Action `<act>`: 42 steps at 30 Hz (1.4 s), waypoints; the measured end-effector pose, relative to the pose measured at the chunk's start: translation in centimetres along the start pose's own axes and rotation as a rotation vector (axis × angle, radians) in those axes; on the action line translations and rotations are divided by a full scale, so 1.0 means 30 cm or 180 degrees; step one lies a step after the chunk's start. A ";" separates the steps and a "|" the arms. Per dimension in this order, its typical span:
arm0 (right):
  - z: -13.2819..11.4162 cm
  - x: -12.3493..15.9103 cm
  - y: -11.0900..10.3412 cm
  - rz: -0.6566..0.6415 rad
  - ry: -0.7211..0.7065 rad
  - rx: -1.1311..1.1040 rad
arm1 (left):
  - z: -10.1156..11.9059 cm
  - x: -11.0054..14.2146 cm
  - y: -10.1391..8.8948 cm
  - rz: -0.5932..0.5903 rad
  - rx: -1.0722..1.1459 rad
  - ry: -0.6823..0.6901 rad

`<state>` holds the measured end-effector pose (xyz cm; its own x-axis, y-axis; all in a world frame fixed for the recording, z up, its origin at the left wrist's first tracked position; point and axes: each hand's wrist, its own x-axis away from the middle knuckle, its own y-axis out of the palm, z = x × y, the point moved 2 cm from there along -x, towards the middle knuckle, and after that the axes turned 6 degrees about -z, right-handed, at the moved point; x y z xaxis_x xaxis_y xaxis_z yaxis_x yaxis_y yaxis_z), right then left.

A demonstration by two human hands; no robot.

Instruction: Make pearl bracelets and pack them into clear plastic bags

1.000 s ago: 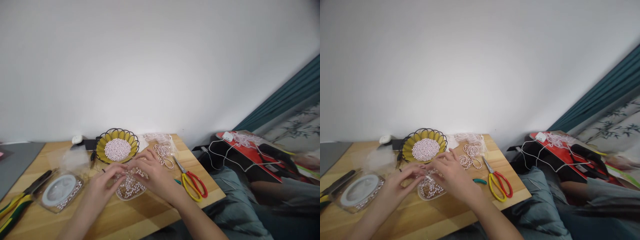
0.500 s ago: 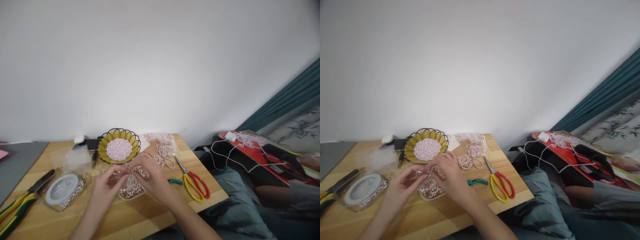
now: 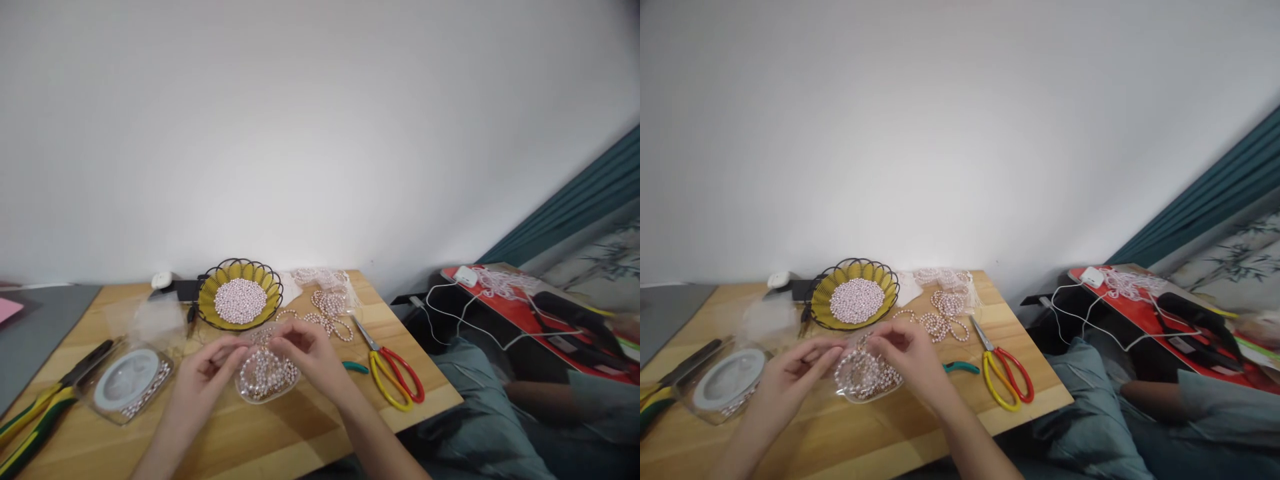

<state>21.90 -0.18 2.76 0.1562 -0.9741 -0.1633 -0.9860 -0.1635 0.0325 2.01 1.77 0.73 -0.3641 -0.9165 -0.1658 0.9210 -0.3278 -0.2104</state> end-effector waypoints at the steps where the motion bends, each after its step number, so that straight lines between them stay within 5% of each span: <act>1: 0.001 0.001 -0.006 -0.0008 0.0028 -0.0023 | 0.002 -0.002 -0.011 -0.0014 -0.0118 0.0048; 11: -0.031 0.030 -0.039 -0.0100 0.0293 0.0082 | 0.092 -0.001 -0.021 -0.0128 -0.0611 0.0353; 24: -0.054 0.034 -0.029 -0.0333 0.0080 0.0075 | 0.038 0.030 -0.049 -0.0513 -0.0725 0.0277; 31: -0.054 0.040 -0.042 -0.0598 -0.0477 -0.0097 | 0.039 0.053 -0.051 -0.0824 -0.0340 0.0608; 42: -0.043 0.037 -0.050 -0.0981 -0.0552 -0.0504 | 0.052 0.067 -0.054 -0.1153 0.0582 0.0556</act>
<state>23.64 -1.22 3.81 0.4181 -0.8370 -0.3531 -0.8711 -0.4796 0.1056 0.01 0.11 2.24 -0.6714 -0.6876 -0.2765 0.7333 -0.6703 -0.1136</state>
